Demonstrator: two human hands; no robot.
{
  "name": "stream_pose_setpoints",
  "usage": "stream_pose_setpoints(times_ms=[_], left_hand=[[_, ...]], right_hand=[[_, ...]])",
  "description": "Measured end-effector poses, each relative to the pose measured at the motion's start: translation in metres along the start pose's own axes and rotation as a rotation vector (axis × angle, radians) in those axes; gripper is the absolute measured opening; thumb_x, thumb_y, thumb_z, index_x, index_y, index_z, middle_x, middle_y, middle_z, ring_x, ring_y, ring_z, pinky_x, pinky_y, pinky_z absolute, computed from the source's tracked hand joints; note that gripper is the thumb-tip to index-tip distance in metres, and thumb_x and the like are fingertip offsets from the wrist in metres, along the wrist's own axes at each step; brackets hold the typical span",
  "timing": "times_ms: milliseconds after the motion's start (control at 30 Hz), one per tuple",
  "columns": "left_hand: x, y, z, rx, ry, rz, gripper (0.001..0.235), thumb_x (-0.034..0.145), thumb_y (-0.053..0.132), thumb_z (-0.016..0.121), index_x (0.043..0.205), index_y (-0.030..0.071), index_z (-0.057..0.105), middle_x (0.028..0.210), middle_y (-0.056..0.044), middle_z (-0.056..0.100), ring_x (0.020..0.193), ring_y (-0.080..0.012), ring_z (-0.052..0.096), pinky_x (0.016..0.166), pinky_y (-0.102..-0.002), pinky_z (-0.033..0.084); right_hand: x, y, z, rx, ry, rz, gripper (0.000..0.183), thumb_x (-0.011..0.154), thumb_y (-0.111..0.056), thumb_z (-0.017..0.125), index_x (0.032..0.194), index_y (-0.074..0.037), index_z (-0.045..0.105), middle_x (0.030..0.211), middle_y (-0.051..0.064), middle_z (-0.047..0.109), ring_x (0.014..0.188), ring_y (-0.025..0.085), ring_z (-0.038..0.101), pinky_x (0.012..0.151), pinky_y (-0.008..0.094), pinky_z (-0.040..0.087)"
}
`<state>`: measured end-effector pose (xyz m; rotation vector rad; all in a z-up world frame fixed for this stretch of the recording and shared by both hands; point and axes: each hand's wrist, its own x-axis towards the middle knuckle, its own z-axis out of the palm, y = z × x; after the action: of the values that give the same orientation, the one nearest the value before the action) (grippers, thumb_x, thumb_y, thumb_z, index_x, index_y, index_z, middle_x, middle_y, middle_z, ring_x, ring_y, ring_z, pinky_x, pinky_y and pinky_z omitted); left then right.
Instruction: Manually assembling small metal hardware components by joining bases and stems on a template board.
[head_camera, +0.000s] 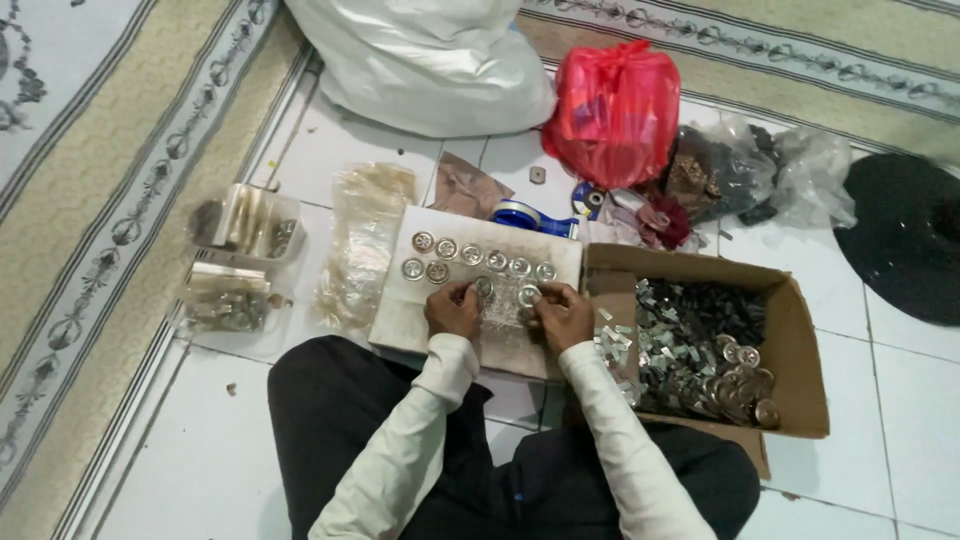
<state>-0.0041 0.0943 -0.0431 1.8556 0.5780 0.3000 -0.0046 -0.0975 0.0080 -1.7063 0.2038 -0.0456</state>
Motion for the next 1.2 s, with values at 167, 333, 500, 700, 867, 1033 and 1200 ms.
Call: stream_pose_setpoints(times_ms=[167, 333, 500, 700, 867, 1033, 1200], left_hand=[[0.028, -0.017, -0.003, 0.093, 0.066, -0.061, 0.014, 0.082, 0.026, 0.08, 0.093, 0.019, 0.083, 0.08, -0.006, 0.079, 0.083, -0.0288, 0.078, 0.068, -0.042, 0.06], [0.032, -0.026, -0.004, 0.076, 0.077, 0.04, 0.015, 0.082, 0.022, 0.078, 0.095, 0.014, 0.082, 0.083, -0.011, 0.079, 0.084, -0.0327, 0.077, 0.069, -0.043, 0.06], [0.011, -0.005, -0.022, 0.156, 0.119, 0.347, 0.029, 0.074, 0.015, 0.088, 0.101, 0.008, 0.078, 0.088, -0.016, 0.075, 0.086, -0.0357, 0.075, 0.075, -0.044, 0.062], [0.008, -0.008, -0.019, 0.437, -0.008, 0.301, 0.027, 0.08, 0.027, 0.084, 0.105, 0.02, 0.078, 0.098, -0.006, 0.072, 0.091, -0.0315, 0.075, 0.078, -0.045, 0.064], [0.018, -0.029, -0.009, 0.483, -0.027, 0.285, 0.021, 0.085, 0.035, 0.08, 0.104, 0.028, 0.076, 0.097, -0.002, 0.069, 0.092, -0.0301, 0.075, 0.078, -0.047, 0.064], [0.02, -0.034, -0.006, 0.501, -0.026, 0.285, 0.021, 0.087, 0.041, 0.077, 0.105, 0.031, 0.076, 0.101, -0.002, 0.07, 0.095, -0.0316, 0.075, 0.08, -0.05, 0.064], [0.018, -0.031, -0.01, 0.457, 0.072, 0.459, 0.018, 0.084, 0.036, 0.08, 0.099, 0.026, 0.077, 0.087, -0.006, 0.069, 0.082, -0.0343, 0.074, 0.072, -0.048, 0.061]], right_hand=[[0.005, -0.003, 0.062, -0.099, 0.006, 0.041, 0.022, 0.081, -0.008, 0.082, 0.103, -0.01, 0.079, 0.079, 0.014, 0.074, 0.067, 0.023, 0.075, 0.055, 0.036, 0.064], [0.021, 0.03, 0.075, -0.309, 0.028, -0.142, 0.031, 0.078, -0.014, 0.086, 0.108, -0.015, 0.08, 0.086, 0.012, 0.076, 0.08, 0.027, 0.075, 0.068, 0.039, 0.062], [0.006, 0.02, 0.073, -0.519, 0.084, -0.442, 0.051, 0.072, -0.024, 0.09, 0.119, -0.012, 0.074, 0.102, 0.017, 0.067, 0.099, 0.041, 0.07, 0.086, 0.051, 0.059], [0.011, 0.037, 0.077, -0.56, 0.07, -0.392, 0.048, 0.07, -0.029, 0.091, 0.114, -0.017, 0.079, 0.098, 0.013, 0.066, 0.092, 0.039, 0.071, 0.079, 0.045, 0.06], [0.015, 0.041, 0.078, -0.51, 0.095, -0.421, 0.046, 0.068, -0.027, 0.093, 0.111, -0.016, 0.08, 0.094, 0.012, 0.065, 0.088, 0.039, 0.071, 0.075, 0.045, 0.06], [0.018, 0.046, 0.081, -0.49, 0.138, -0.392, 0.046, 0.067, -0.027, 0.094, 0.11, -0.018, 0.08, 0.093, 0.008, 0.066, 0.087, 0.033, 0.072, 0.074, 0.041, 0.061], [0.015, 0.042, 0.081, -0.474, 0.11, -0.407, 0.045, 0.07, -0.026, 0.092, 0.111, -0.017, 0.079, 0.094, 0.01, 0.066, 0.084, 0.034, 0.072, 0.074, 0.04, 0.061]])
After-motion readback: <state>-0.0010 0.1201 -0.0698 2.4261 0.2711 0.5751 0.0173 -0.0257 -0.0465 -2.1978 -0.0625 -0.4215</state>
